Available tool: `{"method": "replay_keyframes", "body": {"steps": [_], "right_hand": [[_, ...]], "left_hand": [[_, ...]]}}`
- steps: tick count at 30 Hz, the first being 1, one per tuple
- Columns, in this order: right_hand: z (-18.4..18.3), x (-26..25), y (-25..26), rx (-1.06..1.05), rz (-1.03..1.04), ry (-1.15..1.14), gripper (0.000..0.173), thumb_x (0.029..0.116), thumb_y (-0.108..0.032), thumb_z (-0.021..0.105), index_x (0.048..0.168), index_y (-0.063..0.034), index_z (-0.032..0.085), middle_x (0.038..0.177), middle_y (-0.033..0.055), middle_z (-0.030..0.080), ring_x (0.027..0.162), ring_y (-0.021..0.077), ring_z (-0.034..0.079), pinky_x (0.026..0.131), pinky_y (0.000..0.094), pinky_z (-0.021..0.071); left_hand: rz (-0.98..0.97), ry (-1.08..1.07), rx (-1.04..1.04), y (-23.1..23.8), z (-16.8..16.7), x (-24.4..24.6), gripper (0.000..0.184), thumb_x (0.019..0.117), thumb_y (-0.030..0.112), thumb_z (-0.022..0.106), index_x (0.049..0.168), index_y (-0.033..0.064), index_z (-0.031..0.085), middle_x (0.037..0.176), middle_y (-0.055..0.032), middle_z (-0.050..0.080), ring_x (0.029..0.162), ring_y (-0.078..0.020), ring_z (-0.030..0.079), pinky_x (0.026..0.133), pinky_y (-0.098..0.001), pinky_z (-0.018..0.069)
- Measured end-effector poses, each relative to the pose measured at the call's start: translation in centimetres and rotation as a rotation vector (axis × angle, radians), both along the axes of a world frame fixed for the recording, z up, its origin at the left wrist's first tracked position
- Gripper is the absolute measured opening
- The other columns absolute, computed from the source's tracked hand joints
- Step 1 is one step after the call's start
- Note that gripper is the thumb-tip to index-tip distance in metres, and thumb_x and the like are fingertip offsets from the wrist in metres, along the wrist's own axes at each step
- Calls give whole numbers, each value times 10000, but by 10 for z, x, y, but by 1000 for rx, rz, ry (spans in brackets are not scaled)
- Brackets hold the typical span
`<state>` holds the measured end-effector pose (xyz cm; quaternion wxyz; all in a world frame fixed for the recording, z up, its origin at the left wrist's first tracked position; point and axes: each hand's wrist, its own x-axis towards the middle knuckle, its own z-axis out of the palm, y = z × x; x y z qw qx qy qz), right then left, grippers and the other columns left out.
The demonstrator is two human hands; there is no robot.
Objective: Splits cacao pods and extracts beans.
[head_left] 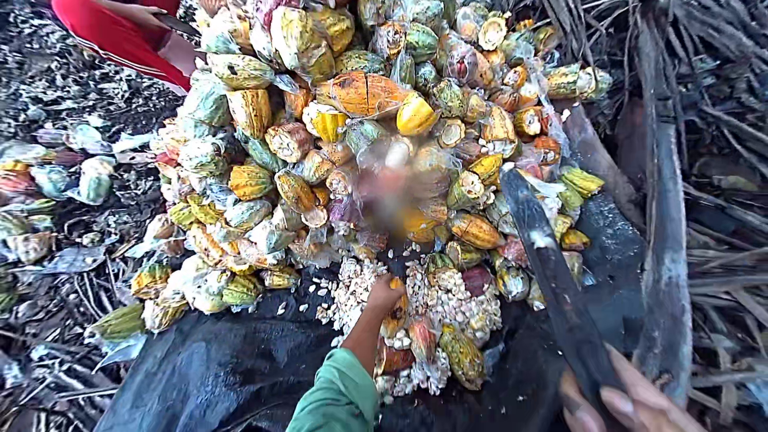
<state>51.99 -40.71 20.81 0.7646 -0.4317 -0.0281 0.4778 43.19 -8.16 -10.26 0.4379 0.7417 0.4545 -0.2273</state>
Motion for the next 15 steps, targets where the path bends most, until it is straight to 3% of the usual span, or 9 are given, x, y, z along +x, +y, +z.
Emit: {"method": "replay_keyframes", "body": {"steps": [2,3,5,7,8,10,12,15], "right_hand": [[0,-9,1,-13,24,-6,396,1092,-152,387,1481,-165,315,907,-4,622,601,72,566,512,213,495],[-3,-15,2,-19,60,-56,446,1092,-149,378,1525,-163,270,903,-3,611,588,73,557,504,215,499],[-16,-21,2,-37,181,-293,586,1076,-159,427,1608,-159,181,884,-1,606,553,72,554,457,212,506],[-28,-27,1,-151,326,-744,641,1069,-218,439,1628,-79,158,880,0,624,536,62,548,441,207,500],[-30,-29,-1,-265,387,-1057,605,1071,-234,404,1616,-42,224,907,17,650,562,82,564,488,239,520],[-29,-31,-6,-459,474,-1542,538,1058,-168,397,1592,-107,370,1004,151,705,724,284,689,658,462,593],[-27,-30,-10,-582,611,-1683,563,1048,-109,428,1601,-198,373,1026,224,700,822,405,708,731,576,578],[-22,-33,-18,-713,827,-1747,619,1038,-67,448,1613,-270,341,1033,270,683,832,460,696,730,610,554]], "left_hand": [[376,-307,-136,-15,18,-31,522,1013,255,610,1464,19,492,1367,-249,593,1259,-344,594,1080,-518,465],[537,-453,-165,-25,30,-42,486,1028,219,569,1444,-18,485,1318,-257,607,1184,-317,623,1025,-483,500],[668,-669,-140,-37,58,-58,502,1032,206,527,1449,-58,435,1283,-252,603,1110,-258,638,967,-423,532],[513,-747,14,-43,90,-76,573,969,220,561,1442,-80,438,1321,-254,592,1177,-249,618,1026,-409,503],[367,-737,123,-45,106,-84,594,941,243,604,1424,-78,473,1319,-259,607,1201,-273,622,1051,-435,490],[95,-709,300,-47,132,-96,617,926,296,667,1407,-61,518,1310,-267,624,1218,-337,626,1071,-504,480],[48,-731,366,-49,149,-106,578,920,267,701,1387,-38,546,1280,-260,641,1183,-355,642,1041,-534,495],[336,-778,253,-53,157,-127,508,966,190,674,1403,-5,504,1273,-240,624,1148,-321,633,993,-520,512]]}}
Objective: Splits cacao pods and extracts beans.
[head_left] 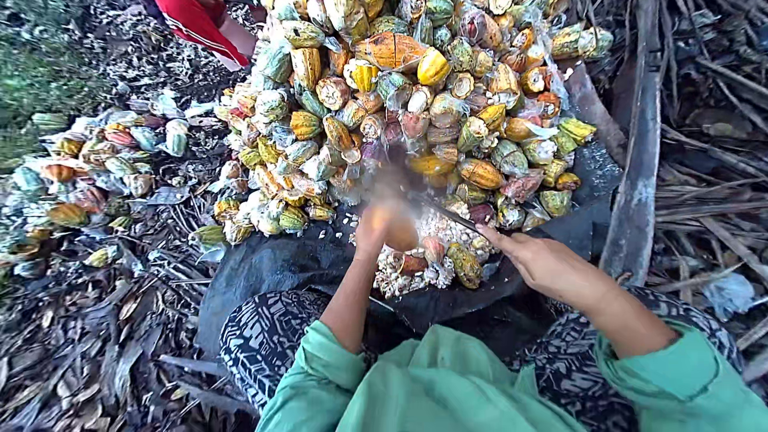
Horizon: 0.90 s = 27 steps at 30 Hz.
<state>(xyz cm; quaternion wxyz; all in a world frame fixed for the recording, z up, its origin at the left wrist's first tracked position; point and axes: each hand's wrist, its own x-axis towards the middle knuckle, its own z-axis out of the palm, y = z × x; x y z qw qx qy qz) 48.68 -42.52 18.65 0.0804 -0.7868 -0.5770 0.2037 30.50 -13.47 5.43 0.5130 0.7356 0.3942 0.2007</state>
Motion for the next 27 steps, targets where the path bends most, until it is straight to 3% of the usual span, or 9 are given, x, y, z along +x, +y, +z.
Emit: {"method": "replay_keyframes", "body": {"steps": [3,8,11,14,16,19,22,25,27], "right_hand": [[11,-14,-11,-133,52,-39,659,1034,-56,448,1618,-330,312,1040,277,667,817,465,682,718,605,544],[14,-48,-28,-104,164,-65,692,1008,-31,481,1603,-357,343,968,250,662,714,427,673,632,565,548],[15,-62,-16,-347,192,12,730,1025,-2,438,1634,-354,244,1114,311,635,886,490,670,769,612,533],[-10,-63,-9,-637,126,12,665,1041,-6,420,1638,-247,252,1197,347,619,1074,542,626,885,666,494],[-23,-54,-15,-741,73,-11,642,1035,-18,434,1626,-222,289,1183,334,645,1111,539,624,905,684,487],[-5,-27,-39,-482,54,16,665,1032,-18,445,1620,-301,314,1089,293,692,1018,512,665,898,676,494],[13,-21,-67,117,16,22,547,1044,-109,428,1585,-188,409,1023,250,721,845,469,715,763,669,553],[20,-34,-75,484,70,93,506,1107,-350,303,1568,-192,436,868,123,687,638,232,640,606,434,570],[25,-48,-73,546,131,179,495,1124,-383,283,1582,-239,402,835,71,638,643,145,597,613,320,552]], "left_hand": [[149,-34,-186,-3,9,-14,485,1027,268,599,1439,42,480,1294,-220,615,1140,-313,627,956,-527,520],[145,150,-280,-9,30,-21,519,1043,341,586,1492,124,444,1311,-251,604,1076,-398,658,856,-587,562],[18,238,-287,-14,41,-23,455,1066,331,539,1475,138,492,1310,-235,611,1047,-371,665,846,-559,560],[-17,124,-478,-20,64,-25,404,1096,384,437,1400,151,567,1116,-168,669,849,-269,676,713,-430,578],[-9,-1,-586,-18,89,-27,419,1094,439,389,1367,184,579,995,-120,683,754,-235,677,643,-386,582],[-43,-245,-703,-12,117,-36,429,1104,410,330,1411,204,546,1027,-117,692,774,-247,701,632,-397,604],[-104,-591,-780,-3,127,-48,402,1080,402,328,1356,237,569,1034,-110,704,791,-247,716,591,-388,612],[-165,-859,-773,1,143,-48,357,1065,386,369,1218,241,657,1032,-78,733,852,-240,738,637,-419,633],[-183,-903,-666,1,151,-47,364,1069,385,336,1192,261,655,1019,-45,732,831,-201,733,614,-384,627]]}}
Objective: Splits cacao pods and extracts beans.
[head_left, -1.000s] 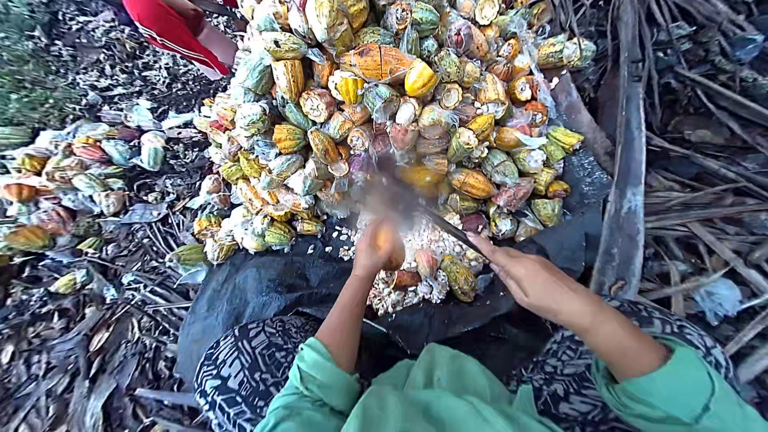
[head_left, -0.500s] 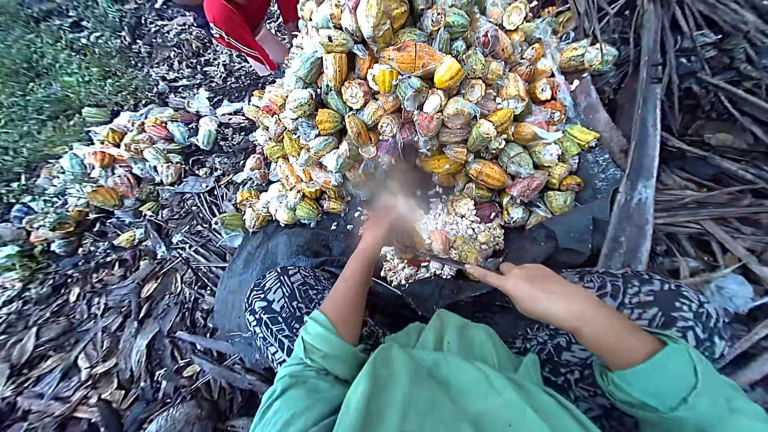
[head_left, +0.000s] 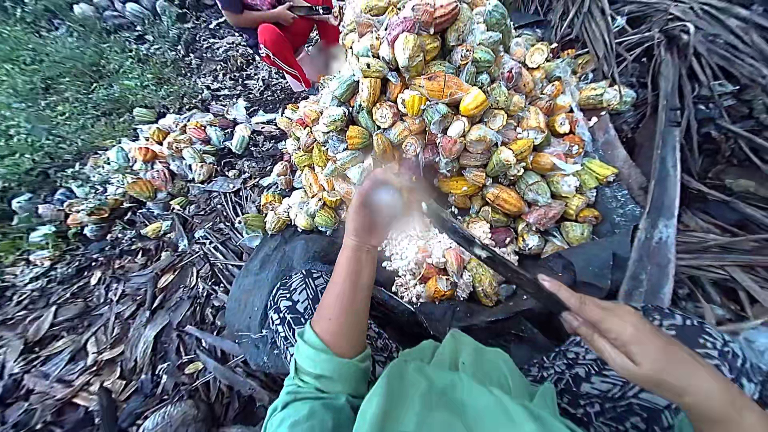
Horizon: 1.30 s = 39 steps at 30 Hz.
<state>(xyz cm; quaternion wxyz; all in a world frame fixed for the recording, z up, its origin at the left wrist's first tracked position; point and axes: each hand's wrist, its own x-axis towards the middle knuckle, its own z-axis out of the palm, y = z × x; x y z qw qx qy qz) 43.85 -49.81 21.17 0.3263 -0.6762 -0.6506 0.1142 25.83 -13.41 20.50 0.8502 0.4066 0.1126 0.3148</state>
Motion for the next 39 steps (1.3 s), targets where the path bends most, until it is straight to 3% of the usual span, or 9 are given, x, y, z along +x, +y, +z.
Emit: {"method": "replay_keyframes", "body": {"steps": [11,15,21,23,25,27,31,35,39], "right_hand": [[2,-48,44,-74,-87,-250,542,1020,-140,403,1560,-153,449,866,146,691,591,296,672,535,451,578],[-22,-65,62,-180,-37,171,528,1070,-174,376,1590,-84,366,783,94,650,567,193,592,573,374,559],[-61,-97,81,-318,-28,884,618,1075,-186,382,1632,-55,149,743,-13,563,498,77,521,450,247,484],[-57,-84,79,-343,-33,613,581,1083,-188,379,1628,-65,220,757,38,592,529,130,548,503,299,512],[-43,-63,65,-363,-58,174,542,1076,-159,423,1610,-139,339,949,166,724,737,317,707,715,509,596],[-30,-47,47,-301,-92,-98,545,1040,-112,460,1578,-190,420,960,185,728,753,378,724,690,580,592],[-12,-39,33,-90,-178,-413,559,960,-78,453,1498,-195,548,758,134,649,492,295,625,434,449,527],[2,-43,51,-85,-175,-516,675,869,48,543,1492,-211,559,734,155,611,450,292,585,404,422,498],[9,-54,64,-182,-177,-554,770,831,98,618,1524,-221,516,751,193,615,468,319,604,433,435,520]], "left_hand": [[228,266,652,-18,9,0,286,1068,312,424,1217,170,622,924,64,671,661,1,607,565,-180,526],[260,222,169,-30,-5,12,402,1104,373,265,1230,201,606,910,19,673,700,-86,648,592,-275,573],[431,234,-342,-35,-29,29,398,1096,440,329,1228,161,580,929,-80,671,768,-211,679,646,-389,593],[415,277,-282,-28,-37,28,381,1102,412,322,1198,144,575,909,-74,663,746,-200,665,631,-382,578],[401,349,-55,-18,-47,21,404,1115,389,309,1301,134,561,1007,-64,656,824,-167,650,706,-375,573],[377,424,214,-2,-48,9,449,1108,421,289,1371,149,532,1129,-32,645,919,-106,636,779,-320,558],[329,511,471,7,-35,-7,447,1102,399,279,1337,145,562,1102,-18,659,873,-83,649,757,-318,571],[340,542,691,-3,-33,-4,407,1093,288,341,1318,63,595,1324,-61,610,1140,-104,594,981,-361,495],[412,589,900,-12,-33,-2,384,1085,217,357,1267,6,621,1286,-128,641,1141,-176,615,991,-414,489]]}}
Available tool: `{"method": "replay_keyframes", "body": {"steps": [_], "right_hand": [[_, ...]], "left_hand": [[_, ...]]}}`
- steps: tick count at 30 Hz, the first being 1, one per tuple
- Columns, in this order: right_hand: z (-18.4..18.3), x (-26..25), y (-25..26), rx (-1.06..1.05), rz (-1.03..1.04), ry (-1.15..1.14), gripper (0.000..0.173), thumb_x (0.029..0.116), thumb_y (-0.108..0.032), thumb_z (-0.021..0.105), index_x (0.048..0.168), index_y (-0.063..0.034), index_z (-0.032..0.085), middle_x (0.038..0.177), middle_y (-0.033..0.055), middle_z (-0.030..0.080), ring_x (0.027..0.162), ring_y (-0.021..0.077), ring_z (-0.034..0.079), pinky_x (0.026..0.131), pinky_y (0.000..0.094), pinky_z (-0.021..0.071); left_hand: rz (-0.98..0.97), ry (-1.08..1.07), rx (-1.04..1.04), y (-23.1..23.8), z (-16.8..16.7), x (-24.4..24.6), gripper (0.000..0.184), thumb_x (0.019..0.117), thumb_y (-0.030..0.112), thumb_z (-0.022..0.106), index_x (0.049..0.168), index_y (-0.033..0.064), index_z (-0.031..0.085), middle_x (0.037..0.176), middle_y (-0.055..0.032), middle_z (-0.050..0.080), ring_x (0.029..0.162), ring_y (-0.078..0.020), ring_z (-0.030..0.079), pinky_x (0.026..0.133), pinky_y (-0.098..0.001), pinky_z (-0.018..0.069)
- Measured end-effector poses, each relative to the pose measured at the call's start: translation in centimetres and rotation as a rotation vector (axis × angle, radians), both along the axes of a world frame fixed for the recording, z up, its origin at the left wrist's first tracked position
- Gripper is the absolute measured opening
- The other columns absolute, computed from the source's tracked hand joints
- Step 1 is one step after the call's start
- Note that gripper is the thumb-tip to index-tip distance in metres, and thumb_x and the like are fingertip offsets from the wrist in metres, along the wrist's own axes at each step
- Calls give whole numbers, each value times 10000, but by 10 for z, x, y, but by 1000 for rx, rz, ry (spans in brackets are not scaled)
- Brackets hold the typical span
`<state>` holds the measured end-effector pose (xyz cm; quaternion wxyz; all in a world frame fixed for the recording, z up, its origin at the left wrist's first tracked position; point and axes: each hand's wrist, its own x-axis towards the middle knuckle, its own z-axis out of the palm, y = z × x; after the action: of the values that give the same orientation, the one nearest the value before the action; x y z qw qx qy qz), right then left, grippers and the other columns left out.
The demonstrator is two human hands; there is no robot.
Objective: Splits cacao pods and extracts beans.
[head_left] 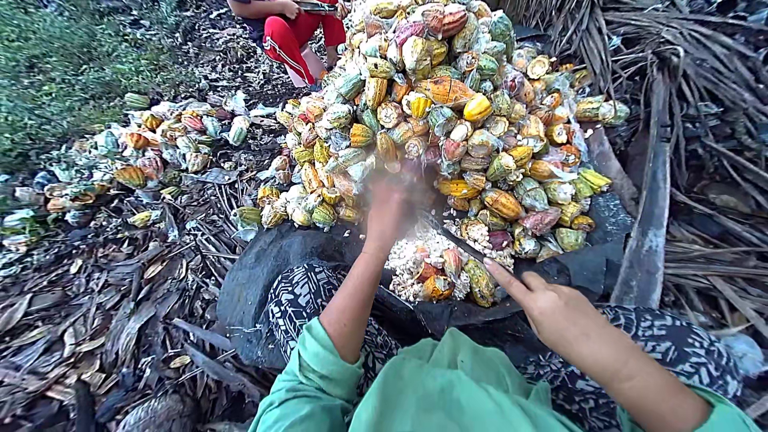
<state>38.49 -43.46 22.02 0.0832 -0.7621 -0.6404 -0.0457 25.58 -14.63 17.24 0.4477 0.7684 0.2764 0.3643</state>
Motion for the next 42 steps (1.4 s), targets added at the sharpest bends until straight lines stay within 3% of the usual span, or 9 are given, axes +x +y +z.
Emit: {"method": "replay_keyframes", "body": {"steps": [5,10,12,20,24,26,29,37,42], "right_hand": [[7,4,10,-162,29,81,751,902,78,591,1579,-200,423,790,214,649,558,367,654,524,483,555],[-8,12,22,-222,77,565,561,1075,-122,420,1622,-125,297,839,184,684,674,338,666,690,515,574],[-29,2,29,-223,40,872,558,1088,-162,388,1628,-106,259,772,121,624,570,225,583,575,408,538],[-92,-52,45,70,-3,2110,727,1053,-208,474,1638,-198,42,695,-19,568,446,71,517,392,211,461],[-78,12,28,-79,58,1197,592,1069,-210,403,1616,-50,244,758,48,595,525,136,540,493,295,496],[-65,36,20,-22,112,623,508,1065,-169,439,1568,-103,420,919,178,732,720,331,713,692,519,596],[-47,54,13,87,177,309,511,1023,-123,463,1532,-154,495,888,190,720,699,383,719,634,556,592],[-32,12,13,-12,-11,1533,638,1062,-228,437,1640,-132,183,771,-25,589,491,78,537,411,237,486],[-37,6,17,14,14,1347,614,1067,-194,413,1632,-87,196,729,-24,561,477,53,503,429,221,467]], "left_hand": [[-45,107,93,8,-1,-2,350,1074,186,391,1214,-2,651,1125,-145,693,981,-205,659,876,-431,520],[-26,-29,-326,3,8,-7,388,1106,267,313,1220,104,645,1166,-29,667,947,-86,628,817,-324,528],[43,-144,-490,-3,2,-4,402,1106,369,303,1233,174,632,1020,-1,659,761,-68,609,646,-275,521],[132,-307,-711,5,-15,20,450,1117,408,254,1330,195,588,1121,-23,671,922,-136,652,771,-373,568],[-84,-266,-770,18,7,21,392,1096,338,304,1217,175,639,978,15,697,777,-74,659,667,-272,568],[-141,-258,-823,24,15,26,379,1094,327,328,1189,157,653,966,-11,699,776,-119,667,662,-315,574],[-192,-351,-862,35,18,38,408,1103,326,286,1178,127,634,969,-62,702,839,-219,696,698,-454,602],[-270,-331,-389,33,30,49,359,1062,306,346,1209,112,609,1047,30,676,917,-50,645,799,-259,557],[-228,-504,-637,12,31,63,325,1086,237,321,1091,146,633,873,37,689,772,-51,661,691,-244,569]]}}
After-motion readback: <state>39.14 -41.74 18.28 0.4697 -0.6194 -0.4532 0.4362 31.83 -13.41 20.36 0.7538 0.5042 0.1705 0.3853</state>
